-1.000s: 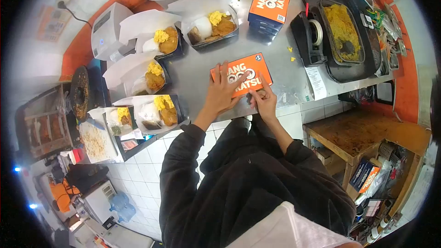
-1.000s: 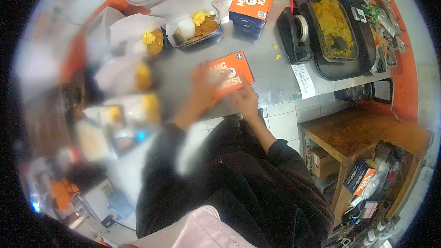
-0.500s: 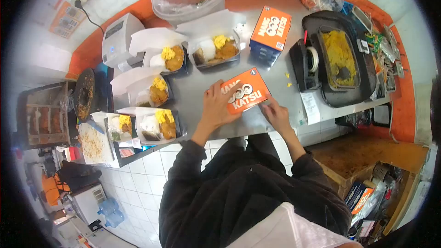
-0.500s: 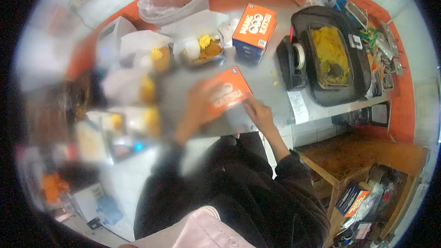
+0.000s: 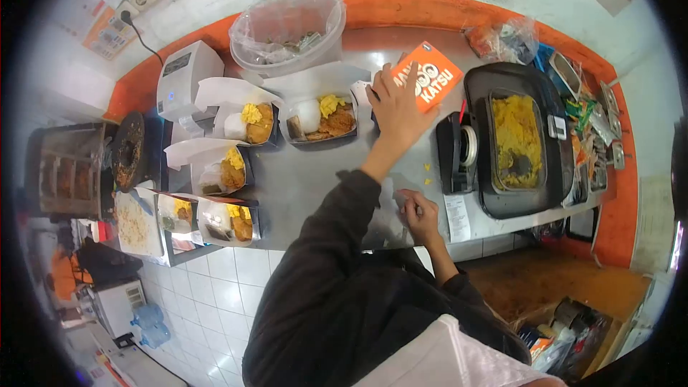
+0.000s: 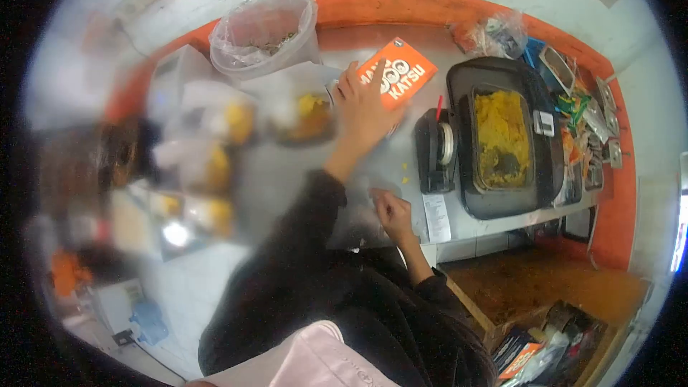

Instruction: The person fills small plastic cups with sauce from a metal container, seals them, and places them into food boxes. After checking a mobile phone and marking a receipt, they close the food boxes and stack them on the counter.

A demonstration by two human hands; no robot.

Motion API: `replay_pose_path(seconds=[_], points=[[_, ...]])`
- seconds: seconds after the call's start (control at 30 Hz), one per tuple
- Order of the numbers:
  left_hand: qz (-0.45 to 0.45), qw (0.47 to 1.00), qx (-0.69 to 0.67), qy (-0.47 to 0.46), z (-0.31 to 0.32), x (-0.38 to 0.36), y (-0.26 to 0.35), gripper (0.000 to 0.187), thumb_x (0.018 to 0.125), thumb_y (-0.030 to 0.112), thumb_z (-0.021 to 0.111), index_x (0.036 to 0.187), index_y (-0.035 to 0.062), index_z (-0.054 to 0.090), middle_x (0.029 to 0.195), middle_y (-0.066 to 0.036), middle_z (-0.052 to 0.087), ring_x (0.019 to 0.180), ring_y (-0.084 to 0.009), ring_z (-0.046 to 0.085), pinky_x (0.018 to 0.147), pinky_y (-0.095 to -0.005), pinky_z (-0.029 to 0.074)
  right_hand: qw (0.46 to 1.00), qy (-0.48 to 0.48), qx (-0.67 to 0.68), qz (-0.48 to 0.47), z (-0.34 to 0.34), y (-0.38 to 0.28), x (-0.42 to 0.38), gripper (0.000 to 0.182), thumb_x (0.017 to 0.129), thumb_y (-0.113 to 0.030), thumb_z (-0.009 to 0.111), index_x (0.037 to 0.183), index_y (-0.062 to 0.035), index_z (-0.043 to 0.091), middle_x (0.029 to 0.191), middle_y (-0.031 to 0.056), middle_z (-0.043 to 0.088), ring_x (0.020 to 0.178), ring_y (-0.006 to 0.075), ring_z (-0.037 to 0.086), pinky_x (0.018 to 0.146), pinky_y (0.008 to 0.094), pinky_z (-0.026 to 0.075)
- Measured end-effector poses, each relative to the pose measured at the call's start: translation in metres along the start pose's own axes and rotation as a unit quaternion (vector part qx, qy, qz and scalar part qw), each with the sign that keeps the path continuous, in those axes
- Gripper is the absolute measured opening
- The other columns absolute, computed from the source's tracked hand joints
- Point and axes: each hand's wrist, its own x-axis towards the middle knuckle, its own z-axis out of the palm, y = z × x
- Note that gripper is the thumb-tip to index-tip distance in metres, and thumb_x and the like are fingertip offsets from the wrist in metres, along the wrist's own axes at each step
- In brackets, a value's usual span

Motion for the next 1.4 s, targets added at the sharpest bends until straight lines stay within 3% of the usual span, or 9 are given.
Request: replay_pose_path(seconds=[0.13, 0.27, 0.4, 0.5, 0.83, 1.0, 1.07, 1.2, 1.4], points=[[-0.067, 0.978, -0.174, 0.089, -0.005, -0.037, -0.059, 0.066, 0.074, 0.041, 0.07, 0.13, 0.0137, 0.048, 0.128, -0.02, 0.037, 0.12, -0.0367, 0.031, 0.097, -0.0515, 0.024, 0.992, 0.027, 0.054, 0.114, -0.014, 0.002, 0.012, 0.015, 0.088, -0.004, 0.055, 0.099, -0.0017, 0.066, 0.065, 0.0057, 0.062, 0.05, 0.0112, 0.056, 0.049, 0.0248, 0.044], [-0.026, 0.999, 0.019, 0.024, 0.033, -0.114, -0.183, 0.039, 0.08, 0.032, 0.066, 0.113, 0.0136, 0.057, 0.126, -0.015, 0.041, 0.116, -0.032, 0.033, 0.096, -0.0463, 0.023, 0.997, 0.012, 0.038, 0.072, -0.015, 0.015, 0.027, 0.019, 0.092, -0.006, 0.05, 0.103, -0.0022, 0.065, 0.063, 0.0036, 0.058, 0.052, 0.0069, 0.053, 0.047, 0.0215, 0.042], [0.086, 0.981, 0.175, -0.002, -0.014, -0.127, -0.179, 0.021, 0.08, 0.027, 0.068, 0.098, 0.0185, 0.061, 0.121, -0.005, 0.045, 0.113, -0.0246, 0.035, 0.094, -0.0413, 0.025, 0.996, -0.034, 0.024, 0.082, 0.005, 0.003, 0.05, 0.017, 0.091, -0.008, 0.054, 0.102, -0.0043, 0.066, 0.058, 0.0032, 0.054, 0.053, 0.0084, 0.052, 0.051, 0.0236, 0.042], [0.112, 0.991, 0.068, -0.012, 0.023, -0.181, -0.237, 0.019, 0.078, 0.026, 0.07, 0.094, 0.0229, 0.061, 0.117, -0.001, 0.047, 0.111, -0.0213, 0.036, 0.092, -0.04, 0.026, 0.99, -0.041, 0.079, 0.11, 0.03, -0.001, 0.056, 0.017, 0.092, -0.01, 0.054, 0.105, -0.0037, 0.064, 0.065, 0.0029, 0.057, 0.054, 0.0075, 0.051, 0.051, 0.0224, 0.041], [0.238, 0.966, 0.069, -0.069, -0.071, -0.266, -0.162, 0.029, 0.077, 0.03, 0.068, 0.105, 0.0318, 0.062, 0.121, -0.001, 0.046, 0.117, -0.0232, 0.038, 0.096, -0.0409, 0.028, 0.97, -0.009, 0.172, 0.174, 0.074, -0.017, -0.001, 0.019, 0.095, -0.018, 0.054, 0.084, -0.005, 0.045, 0.064, 0.001, 0.052, 0.05, 0.0078, 0.048, 0.044, 0.0225, 0.038], [0.004, 0.993, 0.115, 0.041, -0.16, -0.149, -0.11, 0.037, 0.084, 0.03, 0.061, 0.121, 0.026, 0.057, 0.131, -0.008, 0.046, 0.12, -0.0238, 0.042, 0.098, -0.0453, 0.03, 0.969, 0.108, 0.137, 0.173, 0.064, -0.043, -0.016, 0.018, 0.096, -0.018, 0.051, 0.084, -0.0048, 0.048, 0.067, 0.0009, 0.05, 0.059, 0.0081, 0.048, 0.054, 0.023, 0.039], [-0.228, 0.921, -0.028, -0.313, -0.191, -0.12, -0.111, 0.044, 0.085, 0.03, 0.06, 0.128, 0.0218, 0.053, 0.131, -0.013, 0.046, 0.119, -0.0269, 0.044, 0.095, -0.0474, 0.033, 0.963, 0.163, 0.146, 0.158, 0.059, -0.059, -0.011, 0.018, 0.096, -0.016, 0.049, 0.083, -0.0043, 0.048, 0.069, 0.0001, 0.047, 0.066, 0.0082, 0.047, 0.062, 0.0233, 0.04], [-0.133, 0.887, -0.054, -0.439, -0.14, -0.181, -0.135, 0.049, 0.087, 0.029, 0.058, 0.133, 0.0184, 0.047, 0.132, -0.017, 0.045, 0.12, -0.0302, 0.044, 0.095, -0.0474, 0.035, 0.986, 0.151, -0.034, -0.064, 0.054, -0.095, 0.001, 0.017, 0.095, -0.014, 0.047, 0.104, -0.0009, 0.053, 0.094, 0.0117, 0.057, 0.091, 0.0195, 0.054, 0.083, 0.0313, 0.042], [-0.128, 0.981, 0.134, -0.057, -0.091, -0.275, -0.158, 0.056, 0.091, 0.026, 0.052, 0.14, 0.0069, 0.033, 0.135, -0.019, 0.041, 0.126, -0.0343, 0.038, 0.101, -0.0491, 0.03, 0.926, 0.062, -0.36, -0.096, 0.114, -0.057, -0.007, 0.041, 0.096, -0.02, 0.042, 0.133, -0.0026, 0.043, 0.129, 0.0223, 0.049, 0.115, 0.0364, 0.051, 0.097, 0.0452, 0.039]])
